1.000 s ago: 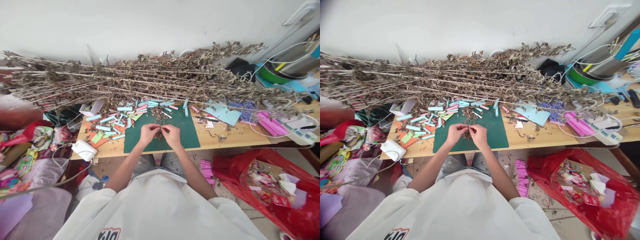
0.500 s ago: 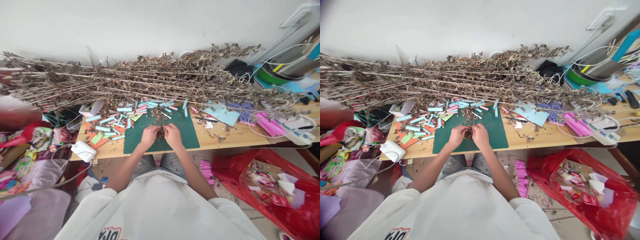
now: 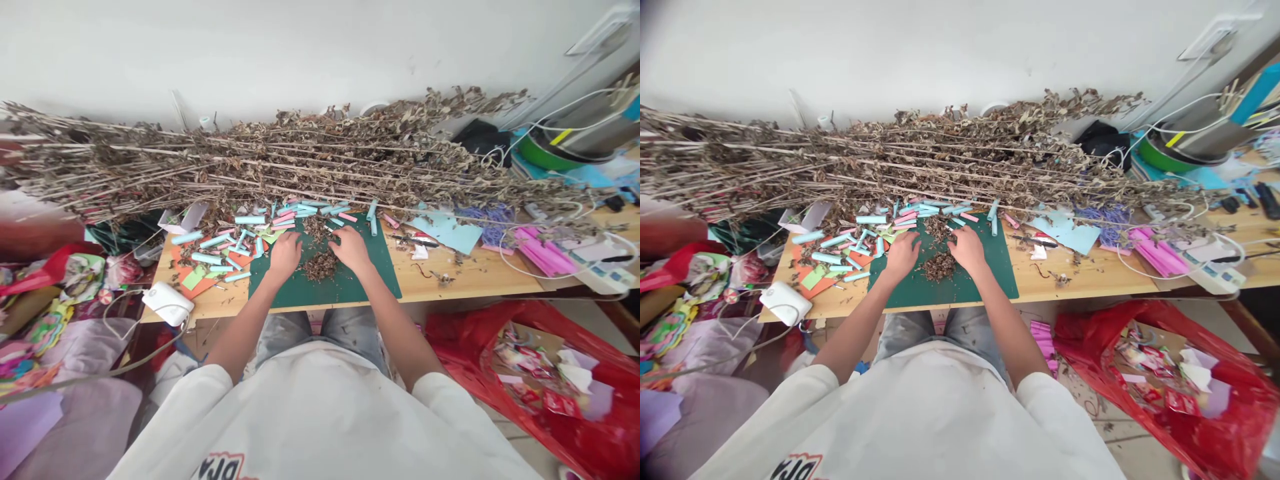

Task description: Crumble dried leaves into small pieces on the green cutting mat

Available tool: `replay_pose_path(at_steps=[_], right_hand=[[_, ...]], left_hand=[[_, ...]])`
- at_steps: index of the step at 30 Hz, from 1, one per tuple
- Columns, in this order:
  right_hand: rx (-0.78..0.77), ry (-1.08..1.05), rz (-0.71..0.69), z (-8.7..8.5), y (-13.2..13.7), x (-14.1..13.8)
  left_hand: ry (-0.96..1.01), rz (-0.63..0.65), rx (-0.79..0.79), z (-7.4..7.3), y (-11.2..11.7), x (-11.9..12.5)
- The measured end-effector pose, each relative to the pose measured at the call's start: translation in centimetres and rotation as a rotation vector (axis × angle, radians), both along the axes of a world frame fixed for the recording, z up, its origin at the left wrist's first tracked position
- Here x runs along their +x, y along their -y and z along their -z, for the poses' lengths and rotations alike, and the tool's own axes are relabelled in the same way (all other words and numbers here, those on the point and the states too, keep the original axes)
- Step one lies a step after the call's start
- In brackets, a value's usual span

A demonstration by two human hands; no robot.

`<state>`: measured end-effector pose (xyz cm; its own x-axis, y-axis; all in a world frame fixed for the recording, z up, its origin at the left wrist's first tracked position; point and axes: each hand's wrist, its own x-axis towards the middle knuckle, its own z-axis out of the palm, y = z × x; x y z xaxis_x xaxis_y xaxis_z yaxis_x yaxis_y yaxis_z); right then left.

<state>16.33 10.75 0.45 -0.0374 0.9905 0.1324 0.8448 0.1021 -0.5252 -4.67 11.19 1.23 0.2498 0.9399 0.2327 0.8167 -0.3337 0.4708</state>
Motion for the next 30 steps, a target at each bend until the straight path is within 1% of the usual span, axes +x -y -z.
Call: replay_pose_path(at_steps=[2,4,7,9,13,17,19,22,26,28,30], right_hand=[[-0.037,0.078,-0.032,0.3,-0.9,-0.5],[-0.07,0.109,-0.029,0.7,-1.4,-1.0],[-0.117,0.104,0.011,1.1,-1.8,-1.6],[-0.124,0.093,0.022,1.3,-1.9,-1.6],[-0.091,-0.006,0.017,1.6,-2.1,-0.9],[-0.046,-0.127,0.07,1.8,-1.5,-0.1],[-0.037,-0.116,0.077,1.7,-1.0,-0.1],[-0.059,-0.024,0.066,1.2,-0.4,-0.8],[-0.084,0.063,0.081,1.0,-0.8,-1.7],[-0.077,0.022,0.081,1.2,-1.3,-1.7],[-0.064,-0.081,0.084,1.5,-1.6,-1.4]], left_hand=[[-0.055,-0.019,-0.036,0.7,-1.2,-0.4],[-0.091,-0.03,-0.075,1.4,-1.9,-0.5],[-0.126,-0.028,-0.095,2.1,-2.4,-0.2],[-0.137,0.007,-0.088,2.3,-2.6,0.2],[-0.076,0.101,-0.081,2.7,-2.7,1.1],[-0.012,0.167,-0.091,3.1,-2.6,1.9],[-0.011,0.189,-0.086,3.2,-2.7,2.3],[-0.041,0.189,-0.076,3.3,-3.1,3.2],[-0.036,0.18,-0.09,3.4,-3.9,4.2],[-0.013,0.209,-0.101,3.4,-4.2,4.2],[0.012,0.232,-0.104,3.3,-4.3,3.8]])
